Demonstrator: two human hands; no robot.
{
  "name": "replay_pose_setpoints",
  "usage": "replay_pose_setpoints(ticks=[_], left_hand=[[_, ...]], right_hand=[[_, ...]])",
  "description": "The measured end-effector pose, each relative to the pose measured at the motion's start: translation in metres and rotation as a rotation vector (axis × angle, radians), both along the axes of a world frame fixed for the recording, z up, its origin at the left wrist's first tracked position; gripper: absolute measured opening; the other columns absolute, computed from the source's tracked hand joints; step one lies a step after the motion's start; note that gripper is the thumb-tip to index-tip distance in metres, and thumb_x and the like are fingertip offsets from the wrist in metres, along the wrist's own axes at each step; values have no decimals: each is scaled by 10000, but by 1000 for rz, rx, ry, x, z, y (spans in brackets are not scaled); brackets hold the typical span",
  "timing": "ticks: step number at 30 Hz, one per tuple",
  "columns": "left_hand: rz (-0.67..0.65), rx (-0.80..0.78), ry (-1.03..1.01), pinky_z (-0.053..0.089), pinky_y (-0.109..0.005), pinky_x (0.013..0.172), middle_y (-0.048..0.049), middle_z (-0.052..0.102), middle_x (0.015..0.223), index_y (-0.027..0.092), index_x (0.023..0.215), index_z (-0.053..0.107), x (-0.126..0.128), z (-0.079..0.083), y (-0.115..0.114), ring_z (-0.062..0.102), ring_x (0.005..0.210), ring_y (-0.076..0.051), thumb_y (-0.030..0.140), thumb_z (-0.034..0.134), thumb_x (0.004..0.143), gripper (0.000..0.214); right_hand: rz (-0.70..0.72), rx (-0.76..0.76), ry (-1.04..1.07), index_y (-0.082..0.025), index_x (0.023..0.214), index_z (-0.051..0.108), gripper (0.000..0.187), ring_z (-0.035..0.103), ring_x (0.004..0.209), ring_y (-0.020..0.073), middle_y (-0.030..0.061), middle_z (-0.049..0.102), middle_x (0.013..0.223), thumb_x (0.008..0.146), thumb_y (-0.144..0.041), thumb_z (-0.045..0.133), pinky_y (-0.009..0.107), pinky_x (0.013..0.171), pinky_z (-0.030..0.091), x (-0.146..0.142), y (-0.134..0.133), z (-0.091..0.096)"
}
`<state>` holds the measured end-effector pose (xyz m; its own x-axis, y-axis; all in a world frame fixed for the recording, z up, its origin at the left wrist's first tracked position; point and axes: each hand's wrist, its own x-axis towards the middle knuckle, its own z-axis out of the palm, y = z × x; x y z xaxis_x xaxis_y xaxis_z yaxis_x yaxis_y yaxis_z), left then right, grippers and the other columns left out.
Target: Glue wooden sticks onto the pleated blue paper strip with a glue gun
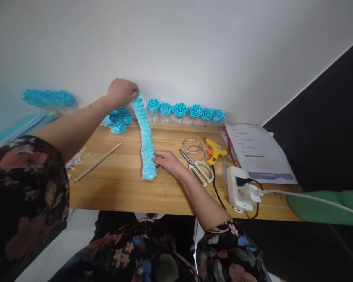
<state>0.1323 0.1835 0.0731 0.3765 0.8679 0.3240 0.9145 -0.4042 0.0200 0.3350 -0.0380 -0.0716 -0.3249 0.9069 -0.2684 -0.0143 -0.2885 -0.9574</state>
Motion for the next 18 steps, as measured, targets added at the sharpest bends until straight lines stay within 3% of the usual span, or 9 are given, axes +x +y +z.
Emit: replay_pose_setpoints(ticks=[4,8,12,18], left_hand=[[-23,24,-48,412,-510,1016,-129,775,1109,246,1157,824,4,11,10,633,1169,-370,246,489,926,407],[-48,15,-73,400,-516,1035,-129,769,1111,244,1138,823,8,11,13,610,1189,-368,225,488,925,397],[-63,-22,-38,395,-506,1049,-158,759,1091,196,1127,823,8,5,12,615,1198,-368,208,489,925,391],[-68,10,-13,435,-437,986,-121,775,1046,239,1143,825,-4,7,18,638,1137,-337,247,504,919,392]], right_hand=[[47,1,-18,-183,842,735,236,664,643,132,-14,724,718,747,-360,858,250,621,567,-15,6,3],[112,93,-245,-195,728,673,383,689,636,161,31,730,710,885,-526,786,270,624,536,-21,16,15],[-70,360,-664,-186,698,709,551,680,633,201,66,699,639,1041,-590,556,307,675,483,-9,39,24],[-309,307,-538,-160,781,714,527,653,618,160,95,750,763,1079,-525,477,264,606,475,1,70,0]])
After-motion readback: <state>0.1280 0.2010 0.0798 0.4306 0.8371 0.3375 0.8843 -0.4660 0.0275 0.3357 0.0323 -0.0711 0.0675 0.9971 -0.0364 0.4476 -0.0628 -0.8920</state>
